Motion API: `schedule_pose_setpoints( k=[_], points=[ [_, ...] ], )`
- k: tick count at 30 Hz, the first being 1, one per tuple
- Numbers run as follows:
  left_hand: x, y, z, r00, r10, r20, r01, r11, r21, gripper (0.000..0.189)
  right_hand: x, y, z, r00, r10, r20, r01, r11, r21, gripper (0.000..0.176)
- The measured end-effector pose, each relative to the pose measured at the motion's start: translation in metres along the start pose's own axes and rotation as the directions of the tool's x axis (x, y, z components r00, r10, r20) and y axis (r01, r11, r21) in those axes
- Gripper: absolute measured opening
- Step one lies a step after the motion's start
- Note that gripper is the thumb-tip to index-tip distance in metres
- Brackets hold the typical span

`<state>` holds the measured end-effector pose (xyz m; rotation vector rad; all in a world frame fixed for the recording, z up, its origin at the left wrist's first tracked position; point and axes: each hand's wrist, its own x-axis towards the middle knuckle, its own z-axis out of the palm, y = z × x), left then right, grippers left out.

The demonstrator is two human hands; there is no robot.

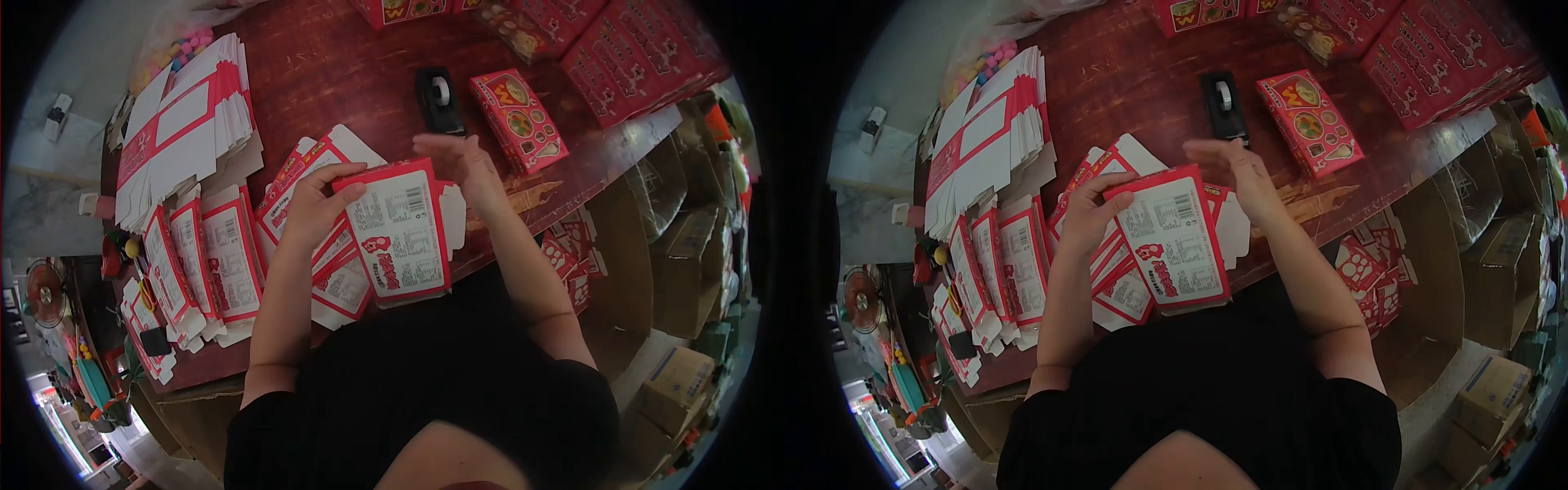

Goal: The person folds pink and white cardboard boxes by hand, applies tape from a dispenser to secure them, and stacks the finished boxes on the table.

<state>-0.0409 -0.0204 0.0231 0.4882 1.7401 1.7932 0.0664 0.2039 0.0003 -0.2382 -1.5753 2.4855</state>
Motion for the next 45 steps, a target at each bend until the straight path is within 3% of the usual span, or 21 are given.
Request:
schedule_pose_setpoints(
  k=[1, 4, 7, 8, 9, 10, 13, 15, 16, 18, 19, 23, 27, 28, 31, 32, 35, 37, 40, 43, 45],
  points=[
    [0.002, -0.003, -0.008, 0.999, -0.018, -0.033, 0.016, 0.998, -0.054, 0.036, 0.001, -0.008, -0.002, 0.994, -0.070, -0.086, 0.077, 0.994, 0.082, 0.039],
    [0.004, 0.006, -0.018, 0.956, 0.052, -0.290, -0.204, 0.826, -0.525, 0.044, -0.002, 0.006, -0.028, 0.973, -0.143, -0.179, 0.079, 0.944, -0.321, 0.039],
    [0.000, 0.013, -0.013, 0.957, 0.035, -0.287, -0.228, 0.703, -0.674, 0.045, -0.036, -0.011, -0.004, 0.959, 0.249, 0.139, -0.097, 0.743, -0.662, 0.067],
    [-0.001, 0.013, -0.007, 0.956, 0.007, -0.292, -0.220, 0.675, -0.704, 0.044, -0.035, -0.009, 0.003, 0.946, 0.226, 0.233, -0.048, 0.807, -0.589, 0.074],
    [-0.002, 0.008, 0.000, 0.946, -0.031, -0.323, -0.198, 0.734, -0.650, 0.053, -0.035, -0.006, 0.010, 0.924, 0.201, 0.325, -0.011, 0.864, -0.504, 0.081],
    [-0.008, 0.007, 0.012, 0.963, 0.026, -0.267, -0.164, 0.846, -0.507, 0.062, -0.034, 0.015, 0.008, 0.917, -0.061, 0.394, 0.133, 0.979, -0.157, 0.078],
    [-0.017, 0.011, 0.023, 0.973, 0.162, -0.163, -0.147, 0.984, 0.097, 0.099, -0.031, 0.000, 0.021, 0.962, -0.071, -0.262, 0.187, 0.874, 0.450, 0.049],
    [-0.019, 0.014, 0.025, 0.929, 0.287, -0.233, -0.187, 0.909, 0.373, 0.106, -0.029, -0.017, 0.010, 0.991, 0.020, -0.135, 0.023, 0.950, 0.310, 0.038],
    [-0.012, 0.012, 0.014, 0.939, 0.289, -0.188, -0.227, 0.929, 0.292, 0.108, -0.030, -0.026, 0.008, 0.989, 0.137, -0.060, -0.126, 0.979, 0.160, 0.039],
    [-0.010, 0.018, 0.013, 0.997, 0.063, 0.054, -0.064, 0.998, 0.014, 0.091, -0.029, -0.025, 0.017, 0.983, 0.179, 0.033, -0.176, 0.981, -0.074, 0.050],
    [-0.009, 0.017, 0.012, 0.971, -0.187, 0.148, 0.169, 0.977, 0.130, 0.067, -0.029, -0.021, 0.026, 0.981, 0.183, 0.058, -0.173, 0.974, -0.147, 0.055],
    [-0.015, 0.011, 0.046, 0.994, -0.102, -0.033, 0.103, 0.994, 0.047, 0.056, -0.034, -0.018, 0.052, 0.977, -0.169, -0.128, 0.149, 0.977, -0.152, 0.075],
    [-0.026, -0.001, 0.053, 0.989, 0.129, -0.078, -0.127, 0.991, 0.032, 0.067, -0.033, 0.005, 0.036, 0.986, -0.157, -0.063, 0.137, 0.959, -0.246, 0.070],
    [-0.026, -0.006, 0.050, 0.984, 0.178, -0.021, -0.177, 0.982, 0.068, 0.066, -0.036, 0.000, 0.036, 0.996, -0.058, -0.074, 0.047, 0.990, -0.136, 0.050],
    [-0.019, -0.035, 0.030, 0.974, 0.223, 0.043, -0.225, 0.974, 0.040, 0.038, -0.032, 0.022, 0.015, 0.999, 0.024, -0.041, -0.030, 0.990, -0.140, 0.029],
    [-0.016, -0.047, 0.022, 0.974, 0.221, 0.040, -0.223, 0.974, 0.045, 0.036, -0.028, 0.028, 0.011, 0.981, -0.185, -0.055, 0.145, 0.894, -0.425, 0.026],
    [-0.010, -0.055, 0.016, 0.946, 0.322, -0.038, -0.319, 0.946, 0.058, 0.029, -0.028, 0.019, 0.017, 0.913, -0.407, -0.033, 0.331, 0.785, -0.524, 0.021],
    [-0.006, -0.054, 0.034, 0.846, 0.502, -0.178, -0.496, 0.864, 0.080, 0.028, -0.034, 0.017, 0.027, 0.904, -0.393, -0.169, 0.302, 0.866, -0.397, 0.016],
    [-0.009, -0.038, 0.056, 0.849, 0.477, -0.225, -0.516, 0.841, -0.164, 0.026, -0.037, 0.019, 0.021, 0.929, -0.305, -0.208, 0.260, 0.941, -0.218, 0.009],
    [0.002, -0.048, 0.040, 0.893, 0.449, -0.028, -0.443, 0.867, -0.230, 0.024, -0.034, 0.010, 0.011, 0.975, -0.060, -0.212, 0.041, 0.995, -0.094, 0.008],
    [0.001, -0.043, 0.039, 0.958, 0.275, -0.080, -0.284, 0.945, -0.162, 0.025, -0.031, -0.001, 0.014, 0.973, 0.062, -0.221, -0.077, 0.995, -0.061, 0.011]
  ],
)
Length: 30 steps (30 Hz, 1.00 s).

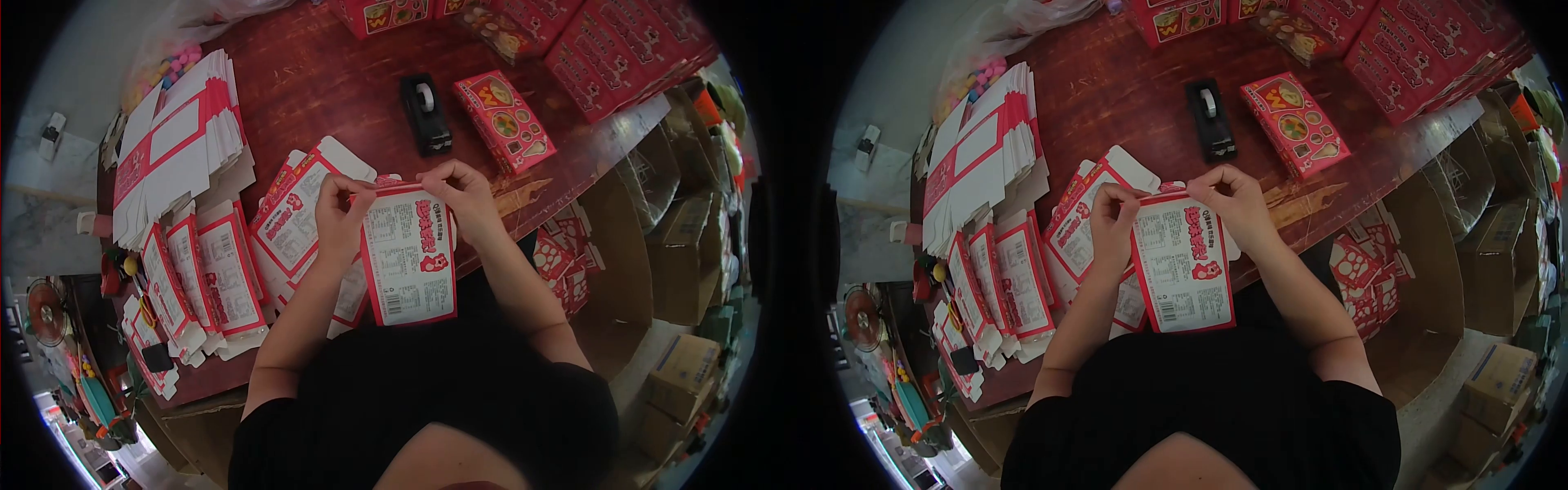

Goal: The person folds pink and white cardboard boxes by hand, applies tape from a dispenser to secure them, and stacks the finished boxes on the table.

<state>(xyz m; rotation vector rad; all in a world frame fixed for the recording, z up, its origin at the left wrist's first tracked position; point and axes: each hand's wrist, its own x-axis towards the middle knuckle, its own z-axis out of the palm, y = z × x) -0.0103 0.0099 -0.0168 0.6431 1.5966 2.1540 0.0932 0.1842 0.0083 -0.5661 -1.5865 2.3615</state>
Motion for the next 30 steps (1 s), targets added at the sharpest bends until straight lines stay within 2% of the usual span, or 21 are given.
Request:
schedule_pose_setpoints(
  k=[1, 2, 3, 8, 11, 14, 17, 20, 23, 24, 25, 26, 27, 30],
  points=[
    [0.002, 0.007, 0.002, 0.996, -0.084, -0.044, 0.085, 0.996, 0.039, 0.026, -0.001, -0.005, 0.005, 0.999, -0.039, -0.027, 0.038, 0.999, -0.018, 0.012],
    [0.005, 0.010, 0.010, 0.997, 0.043, -0.058, -0.043, 0.999, 0.009, 0.026, 0.000, -0.009, 0.010, 0.995, -0.081, -0.053, 0.079, 0.996, -0.037, 0.012],
    [0.007, 0.020, 0.016, 0.997, -0.001, -0.082, 0.004, 0.999, 0.040, 0.023, 0.000, -0.013, 0.014, 0.989, -0.124, -0.080, 0.119, 0.991, -0.058, 0.012],
    [0.024, 0.036, 0.015, 0.968, -0.210, -0.137, 0.231, 0.960, 0.160, 0.012, 0.017, -0.029, 0.016, 0.999, -0.032, -0.029, 0.031, 0.998, -0.058, 0.011],
    [0.025, 0.033, 0.013, 0.985, -0.092, -0.148, 0.118, 0.976, 0.184, 0.011, 0.022, -0.026, 0.015, 1.000, -0.007, 0.005, 0.007, 0.995, -0.097, 0.012],
    [0.017, 0.026, -0.001, 0.959, -0.269, -0.088, 0.277, 0.957, 0.092, 0.013, 0.021, -0.015, -0.001, 0.996, -0.020, 0.083, 0.029, 0.993, -0.110, 0.013],
    [0.005, 0.027, -0.008, 0.957, -0.285, 0.058, 0.286, 0.958, -0.025, 0.017, 0.011, -0.012, -0.007, 0.991, -0.052, 0.125, 0.072, 0.984, -0.165, 0.015],
    [-0.002, 0.038, -0.004, 0.928, -0.354, 0.116, 0.346, 0.935, 0.081, 0.021, 0.005, -0.008, -0.009, 0.988, -0.098, 0.117, 0.123, 0.963, -0.238, 0.018],
    [-0.012, 0.019, 0.005, 0.996, -0.083, -0.027, 0.087, 0.969, 0.231, 0.023, 0.011, -0.012, -0.006, 0.984, -0.165, 0.067, 0.176, 0.956, -0.235, 0.022],
    [-0.011, 0.018, 0.007, 0.990, -0.072, -0.119, 0.098, 0.967, 0.236, 0.023, 0.017, -0.015, -0.004, 0.982, -0.186, 0.043, 0.190, 0.957, -0.220, 0.023],
    [-0.008, 0.018, 0.009, 0.976, -0.060, -0.210, 0.111, 0.964, 0.241, 0.023, 0.027, -0.020, -0.007, 0.951, -0.310, -0.020, 0.295, 0.922, -0.249, 0.023],
    [-0.004, 0.017, 0.009, 0.953, -0.047, -0.299, 0.123, 0.962, 0.243, 0.024, 0.047, -0.020, -0.018, 0.907, -0.410, -0.092, 0.336, 0.839, -0.428, 0.023],
    [0.001, 0.016, 0.006, 0.947, -0.023, -0.321, 0.113, 0.958, 0.265, 0.025, 0.065, -0.015, -0.033, 0.845, -0.515, -0.143, 0.341, 0.726, -0.598, 0.023],
    [0.010, 0.022, -0.005, 0.952, 0.036, -0.305, 0.076, 0.935, 0.347, 0.025, 0.094, -0.008, -0.061, 0.953, -0.261, -0.155, 0.052, 0.644, -0.763, 0.025]
  ],
)
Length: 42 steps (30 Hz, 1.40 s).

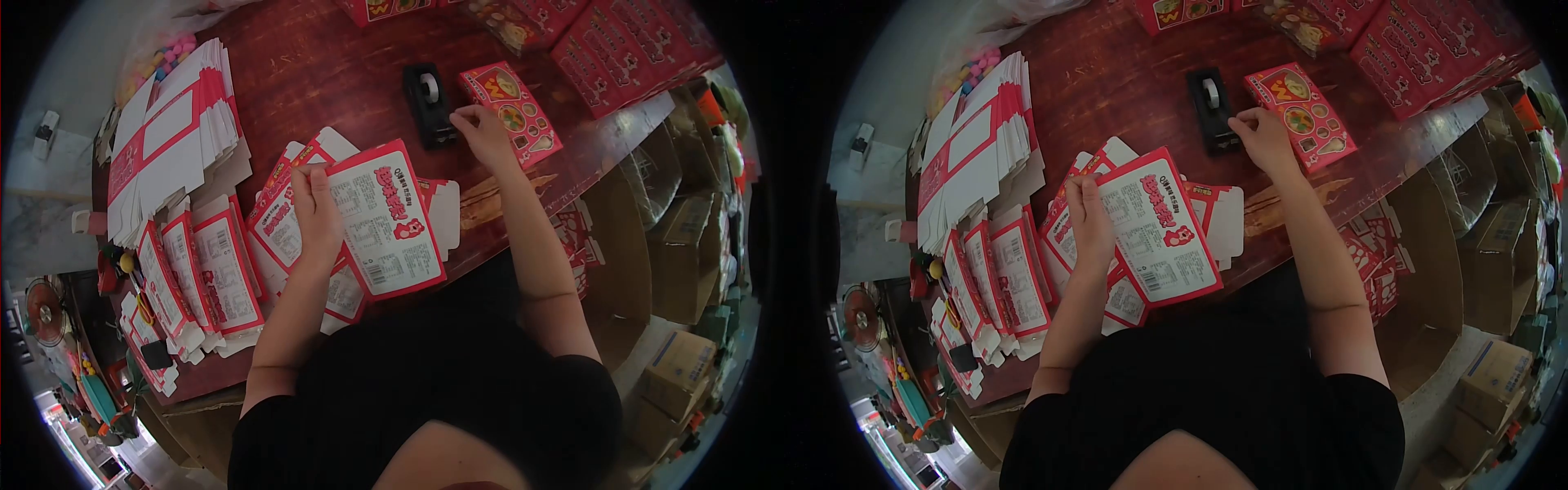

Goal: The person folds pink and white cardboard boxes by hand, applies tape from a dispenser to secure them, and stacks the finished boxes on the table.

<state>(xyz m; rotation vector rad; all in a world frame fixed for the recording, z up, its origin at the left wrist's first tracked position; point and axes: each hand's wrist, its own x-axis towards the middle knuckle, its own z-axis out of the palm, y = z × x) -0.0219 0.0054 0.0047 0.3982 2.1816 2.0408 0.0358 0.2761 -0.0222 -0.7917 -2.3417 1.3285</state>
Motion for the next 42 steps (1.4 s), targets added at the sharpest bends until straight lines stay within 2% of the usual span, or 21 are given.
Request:
schedule_pose_setpoints(
  k=[3, 6, 9, 12, 14, 15, 18, 19, 21, 24, 27, 30, 32, 33, 34, 35, 37, 39, 41, 42],
  points=[
    [0.006, 0.001, -0.010, 1.000, -0.009, -0.010, 0.009, 1.000, 0.001, 0.027, 0.006, 0.008, -0.001, 0.970, 0.202, 0.133, -0.222, 0.963, 0.155, 0.029],
    [0.010, -0.003, -0.018, 0.999, -0.003, -0.036, 0.005, 0.999, 0.042, 0.029, 0.002, 0.009, 0.002, 0.970, 0.167, 0.174, -0.208, 0.944, 0.257, 0.026],
    [0.012, -0.010, -0.020, 0.998, -0.008, -0.061, 0.009, 1.000, 0.028, 0.031, -0.001, 0.010, 0.005, 0.957, 0.230, 0.179, -0.279, 0.902, 0.330, 0.021],
    [0.013, -0.010, -0.020, 0.997, 0.027, -0.073, -0.021, 0.997, 0.073, 0.031, -0.001, 0.020, 0.012, 0.987, 0.096, 0.128, -0.142, 0.891, 0.430, 0.013],
    [0.012, -0.009, -0.020, 0.997, 0.030, -0.075, -0.025, 0.998, 0.060, 0.031, -0.006, 0.025, 0.025, 0.989, -0.054, -0.139, 0.099, 0.932, 0.348, 0.009],
    [0.012, -0.009, -0.019, 0.997, 0.033, -0.075, -0.029, 0.998, 0.051, 0.031, -0.010, 0.025, 0.030, 0.954, -0.138, -0.265, 0.213, 0.936, 0.281, 0.007],
    [0.011, -0.007, -0.018, 0.997, 0.032, -0.073, -0.028, 0.998, 0.048, 0.031, -0.022, 0.026, 0.040, 0.907, -0.158, -0.390, 0.292, 0.904, 0.311, 0.007],
    [0.010, -0.005, -0.017, 0.997, 0.021, -0.071, -0.017, 0.998, 0.058, 0.031, -0.025, 0.027, 0.044, 0.932, -0.056, -0.358, 0.233, 0.848, 0.475, 0.007],
    [0.008, -0.001, -0.014, 0.998, 0.001, -0.062, 0.003, 0.997, 0.079, 0.031, -0.030, 0.027, 0.050, 0.961, 0.129, -0.246, 0.105, 0.652, 0.751, 0.009],
    [0.009, -0.003, -0.010, 0.998, 0.021, -0.058, -0.018, 0.998, 0.061, 0.031, -0.040, 0.030, 0.057, 0.950, 0.312, 0.008, -0.100, 0.279, 0.955, 0.009],
    [0.011, 0.002, -0.008, 1.000, 0.004, -0.029, -0.001, 0.997, 0.077, 0.031, -0.047, 0.037, 0.057, 0.955, 0.296, 0.005, -0.107, 0.328, 0.939, 0.008],
    [0.018, 0.005, -0.010, 0.985, 0.159, 0.070, -0.167, 0.975, 0.147, 0.030, -0.059, 0.000, 0.037, 0.977, 0.211, -0.024, -0.081, 0.474, 0.877, 0.008],
    [0.019, 0.019, -0.012, 0.965, 0.133, 0.226, -0.181, 0.961, 0.207, 0.027, -0.062, -0.024, 0.014, 0.989, -0.068, 0.132, -0.048, 0.693, 0.719, 0.012],
    [0.020, 0.027, -0.012, 0.945, 0.117, 0.307, -0.194, 0.953, 0.234, 0.026, -0.064, -0.038, 0.002, 0.955, -0.188, 0.228, 0.003, 0.778, 0.628, 0.014],
    [0.022, 0.032, -0.012, 0.920, 0.087, 0.381, -0.190, 0.951, 0.242, 0.025, -0.067, -0.056, -0.007, 0.922, -0.272, 0.275, 0.076, 0.825, 0.560, 0.027],
    [0.024, 0.036, -0.011, 0.889, 0.057, 0.454, -0.188, 0.950, 0.249, 0.024, -0.069, -0.074, -0.013, 0.879, -0.347, 0.326, 0.157, 0.858, 0.489, 0.039],
    [0.027, 0.043, -0.008, 0.830, 0.024, 0.557, -0.205, 0.942, 0.265, 0.022, -0.068, -0.102, -0.021, 0.772, -0.440, 0.458, 0.221, 0.862, 0.456, 0.054],
    [0.027, 0.048, -0.006, 0.783, 0.011, 0.621, -0.238, 0.929, 0.284, 0.022, -0.067, -0.110, -0.016, 0.668, -0.494, 0.556, 0.291, 0.861, 0.416, 0.065],
    [0.029, 0.045, -0.004, 0.775, 0.028, 0.631, -0.257, 0.926, 0.275, 0.022, -0.060, -0.110, -0.009, 0.582, -0.522, 0.623, 0.372, 0.853, 0.366, 0.073],
    [0.029, 0.043, -0.004, 0.772, 0.037, 0.634, -0.267, 0.925, 0.270, 0.023, -0.060, -0.112, -0.006, 0.589, -0.497, 0.637, 0.372, 0.867, 0.332, 0.071]
  ],
)
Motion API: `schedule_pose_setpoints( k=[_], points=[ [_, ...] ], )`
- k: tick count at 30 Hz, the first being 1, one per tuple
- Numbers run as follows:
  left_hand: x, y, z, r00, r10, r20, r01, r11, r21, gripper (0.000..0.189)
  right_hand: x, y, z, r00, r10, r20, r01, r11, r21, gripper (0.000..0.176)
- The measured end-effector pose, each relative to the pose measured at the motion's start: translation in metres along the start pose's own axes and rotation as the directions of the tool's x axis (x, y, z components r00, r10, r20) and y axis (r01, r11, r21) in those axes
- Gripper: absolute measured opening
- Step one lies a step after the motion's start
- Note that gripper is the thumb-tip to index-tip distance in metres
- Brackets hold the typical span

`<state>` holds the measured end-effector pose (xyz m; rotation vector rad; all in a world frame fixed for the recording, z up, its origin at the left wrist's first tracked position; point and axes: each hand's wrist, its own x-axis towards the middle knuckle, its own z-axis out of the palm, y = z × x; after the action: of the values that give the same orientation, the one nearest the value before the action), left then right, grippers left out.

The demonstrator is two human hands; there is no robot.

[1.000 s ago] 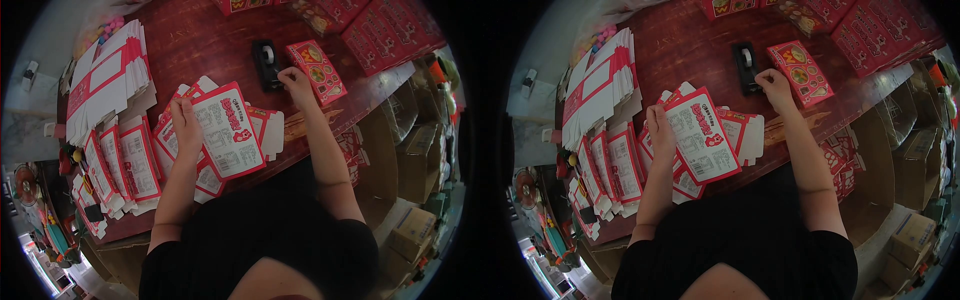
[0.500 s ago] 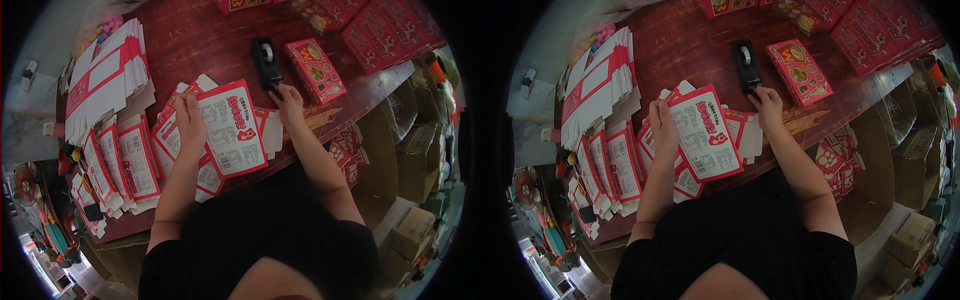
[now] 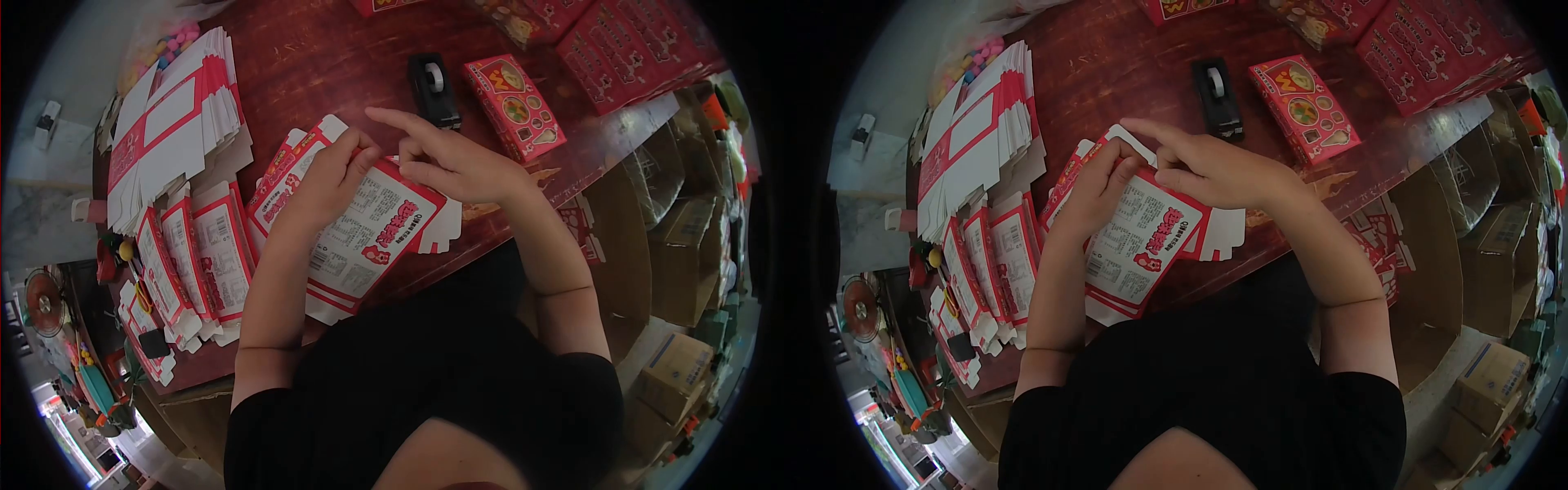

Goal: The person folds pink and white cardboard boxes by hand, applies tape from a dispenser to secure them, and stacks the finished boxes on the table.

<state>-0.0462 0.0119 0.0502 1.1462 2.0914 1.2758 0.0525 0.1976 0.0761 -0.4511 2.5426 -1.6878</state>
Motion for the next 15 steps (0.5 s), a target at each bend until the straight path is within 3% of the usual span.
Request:
schedule_pose_setpoints(
  k=[2, 5, 6, 8, 11, 12, 14, 15],
  points=[
    [-0.001, -0.002, 0.000, 1.000, 0.010, -0.009, -0.010, 1.000, -0.026, 0.022, 0.004, 0.001, 0.003, 0.998, 0.057, 0.010, -0.056, 0.997, -0.045, 0.067],
    [-0.004, -0.002, -0.001, 0.999, -0.001, -0.036, -0.002, 0.998, -0.062, 0.021, 0.006, 0.010, 0.006, 0.985, 0.160, -0.060, -0.152, 0.982, 0.116, 0.065],
    [-0.005, 0.000, -0.002, 0.999, -0.007, -0.048, 0.004, 0.997, -0.074, 0.021, 0.007, 0.020, 0.008, 0.982, 0.188, -0.025, -0.171, 0.932, 0.320, 0.063],
    [-0.006, 0.004, -0.002, 0.998, -0.008, -0.055, 0.000, 0.989, -0.149, 0.021, 0.008, 0.040, 0.015, 0.973, 0.224, 0.056, -0.201, 0.707, 0.678, 0.058],
    [-0.010, 0.003, 0.000, 0.993, 0.023, -0.118, -0.046, 0.980, -0.195, 0.019, 0.008, 0.014, 0.023, 0.926, 0.355, 0.133, -0.235, 0.264, 0.936, 0.053],
    [-0.010, 0.001, 0.001, 0.988, 0.041, -0.148, -0.070, 0.978, -0.199, 0.020, 0.008, 0.017, 0.022, 0.923, 0.379, 0.063, -0.177, 0.274, 0.945, 0.051],
    [-0.011, -0.008, -0.003, 0.948, 0.008, -0.317, -0.151, 0.892, -0.427, 0.023, 0.003, 0.036, 0.019, 0.902, 0.426, -0.075, -0.062, 0.298, 0.953, 0.047],
    [-0.011, -0.016, -0.007, 0.918, -0.024, -0.395, -0.204, 0.827, -0.524, 0.026, -0.001, 0.060, 0.013, 0.873, 0.419, -0.250, 0.063, 0.411, 0.909, 0.040]
  ],
)
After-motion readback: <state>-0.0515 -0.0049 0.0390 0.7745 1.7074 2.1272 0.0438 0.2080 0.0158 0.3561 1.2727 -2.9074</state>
